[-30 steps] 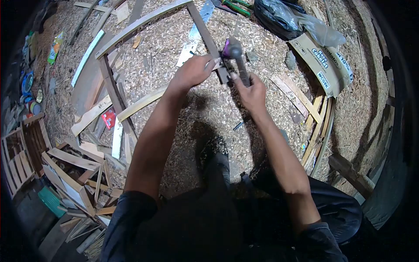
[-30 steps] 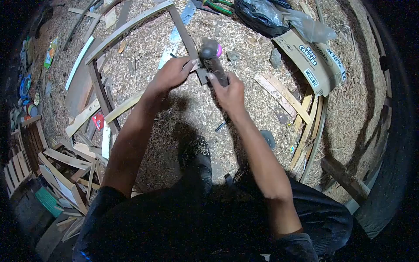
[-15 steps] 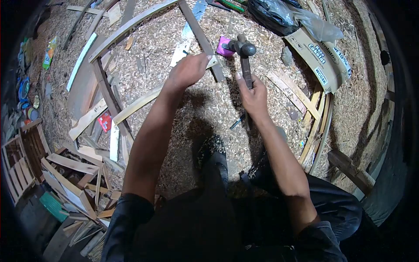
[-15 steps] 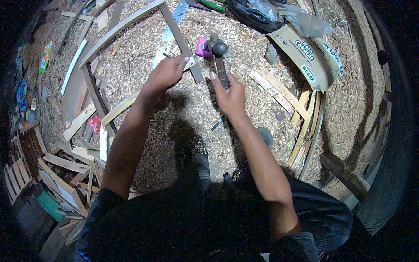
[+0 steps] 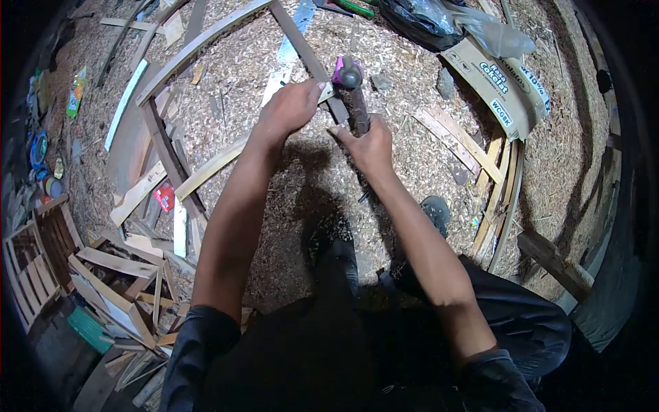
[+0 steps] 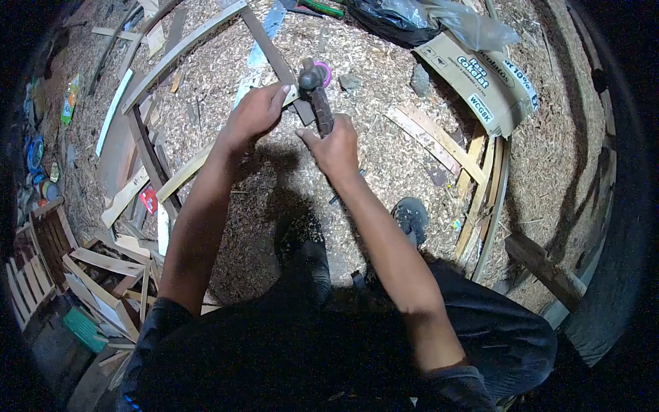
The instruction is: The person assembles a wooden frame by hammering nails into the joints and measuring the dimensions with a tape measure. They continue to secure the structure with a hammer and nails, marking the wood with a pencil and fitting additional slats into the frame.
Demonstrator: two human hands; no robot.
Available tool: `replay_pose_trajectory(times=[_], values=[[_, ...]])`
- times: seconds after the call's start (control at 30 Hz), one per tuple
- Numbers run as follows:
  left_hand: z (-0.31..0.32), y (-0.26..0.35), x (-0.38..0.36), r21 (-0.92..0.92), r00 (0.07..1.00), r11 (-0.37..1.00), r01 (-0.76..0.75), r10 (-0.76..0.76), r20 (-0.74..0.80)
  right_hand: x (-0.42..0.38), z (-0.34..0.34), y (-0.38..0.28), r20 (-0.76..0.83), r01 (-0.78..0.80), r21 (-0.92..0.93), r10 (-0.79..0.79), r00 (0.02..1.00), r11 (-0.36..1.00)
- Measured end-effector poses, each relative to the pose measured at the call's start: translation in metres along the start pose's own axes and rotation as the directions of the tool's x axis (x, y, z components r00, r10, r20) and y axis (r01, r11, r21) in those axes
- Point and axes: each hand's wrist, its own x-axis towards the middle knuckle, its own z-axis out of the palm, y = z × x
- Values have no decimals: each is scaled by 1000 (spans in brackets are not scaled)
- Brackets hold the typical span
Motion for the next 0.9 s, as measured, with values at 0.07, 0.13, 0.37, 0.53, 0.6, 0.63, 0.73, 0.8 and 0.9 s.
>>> replay_pose_trajectory(times=[0.07, 0.13, 0.37, 0.53, 0.6, 0.63, 0.73, 0.8, 0.9], values=[[2, -3, 0, 12, 1000, 1000, 1, -1, -7, 2, 5, 2, -10, -17, 7, 17, 1000, 1000], [0, 1, 1, 20, 1000, 1000, 21, -21, -6, 5, 8, 6, -49, 31, 20, -30, 998, 999], [2, -3, 5, 15, 1000, 1000, -1, 1, 3, 15, 11, 13, -64, -54, 84, 59, 996, 995], [1, -4, 6, 20, 1000, 1000, 5, -5, 20, 16, 13, 8, -57, -98, 91, 104, 993, 991], [0, -4, 5, 35, 999, 999, 10, -12, 36, 15, 8, 4, -22, -123, 80, 125, 992, 989], [0, -3, 4, 42, 999, 999, 13, -15, 44, 14, 6, 3, -5, -136, 74, 136, 991, 988], [2, -1, 2, 10, 1000, 1000, -3, 3, 25, 14, 8, 5, -18, -112, 81, 114, 993, 990], [2, 1, 0, 11, 1000, 1000, -8, 8, 9, 14, 8, 3, -11, -109, 66, 110, 994, 992], [2, 3, 0, 15, 1000, 1000, 5, -5, 21, 14, 7, 5, -20, -83, 75, 85, 996, 994]])
